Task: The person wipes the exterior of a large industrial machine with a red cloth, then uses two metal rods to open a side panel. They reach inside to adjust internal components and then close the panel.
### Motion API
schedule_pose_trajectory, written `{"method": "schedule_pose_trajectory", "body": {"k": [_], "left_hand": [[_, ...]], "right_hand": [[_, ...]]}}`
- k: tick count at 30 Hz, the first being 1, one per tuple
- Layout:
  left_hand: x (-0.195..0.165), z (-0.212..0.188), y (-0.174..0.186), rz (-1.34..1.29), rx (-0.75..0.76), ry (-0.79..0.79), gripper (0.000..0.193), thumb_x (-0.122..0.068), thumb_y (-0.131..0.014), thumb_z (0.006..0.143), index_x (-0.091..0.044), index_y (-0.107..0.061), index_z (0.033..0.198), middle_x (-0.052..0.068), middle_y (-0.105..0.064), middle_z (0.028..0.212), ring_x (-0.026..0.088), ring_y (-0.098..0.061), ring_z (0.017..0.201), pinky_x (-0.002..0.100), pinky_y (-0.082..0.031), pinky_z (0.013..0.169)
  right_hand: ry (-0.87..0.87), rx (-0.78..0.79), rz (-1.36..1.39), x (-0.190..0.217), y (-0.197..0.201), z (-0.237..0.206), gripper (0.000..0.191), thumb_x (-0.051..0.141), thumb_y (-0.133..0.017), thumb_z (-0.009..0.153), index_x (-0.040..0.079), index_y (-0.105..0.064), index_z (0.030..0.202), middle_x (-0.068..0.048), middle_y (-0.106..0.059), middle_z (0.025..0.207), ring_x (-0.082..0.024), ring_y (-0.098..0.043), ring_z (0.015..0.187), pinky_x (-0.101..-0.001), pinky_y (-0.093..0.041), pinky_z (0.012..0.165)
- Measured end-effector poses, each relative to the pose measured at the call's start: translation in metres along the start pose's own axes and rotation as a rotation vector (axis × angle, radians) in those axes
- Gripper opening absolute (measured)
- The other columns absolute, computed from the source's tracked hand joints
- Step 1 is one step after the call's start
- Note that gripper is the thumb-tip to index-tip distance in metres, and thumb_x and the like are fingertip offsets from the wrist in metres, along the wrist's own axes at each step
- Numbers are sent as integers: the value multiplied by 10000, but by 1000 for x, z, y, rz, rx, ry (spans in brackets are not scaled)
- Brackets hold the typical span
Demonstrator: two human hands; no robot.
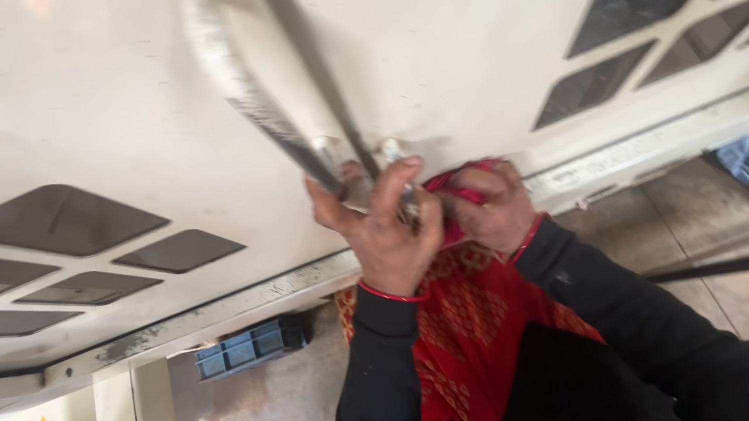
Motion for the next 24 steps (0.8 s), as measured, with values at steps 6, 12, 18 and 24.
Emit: {"method": "schedule_pose_trajectory", "body": {"k": [6, 12, 18, 24], "left_hand": [[13, -9, 3, 32, -11, -112, 661, -246, -903, 830, -355, -564, 1387, 189, -132, 1631, 277, -387, 1352, 420, -400, 1103], [26, -25, 11, -6, 70, -142, 873, -479, -849, 895, -271, -337, 1571, 122, -279, 1532, 291, -375, 1400, 418, -390, 1151], [38, -38, 14, -5, 123, -135, 765, -468, -853, 868, -247, -452, 1481, 23, -388, 1441, 215, -432, 1337, 421, -351, 1110], [43, -51, 22, -40, 226, -17, 439, -226, -793, 940, -205, -641, 1351, -8, -522, 1354, 184, -466, 1315, 401, -360, 1097]], "right_hand": [[88, -362, -132, -8, 24, 93, 305, 268, -911, 918, 327, -686, 1116, 4, -448, 1193, -203, -490, 1084, -402, -404, 880], [-21, -469, -170, 7, 0, 87, 351, 403, -840, 955, 261, -562, 1116, -34, -422, 1193, -251, -445, 1081, -433, -457, 921], [52, -294, 31, -11, 11, 67, 251, 80, -655, 1021, 225, -589, 1215, -61, -437, 1264, -249, -502, 1174, -435, -501, 1017], [93, -154, -19, 2, 45, 126, 305, 33, -722, 984, 228, -731, 1218, -64, -521, 1246, -276, -474, 1200, -458, -459, 1007]]}}
Point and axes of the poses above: each hand's wrist, its own z-axis towards the middle knuckle, its own y-axis out of the back of the hand, x = y × z, the point moved 2 cm from there along z, towards the middle knuckle
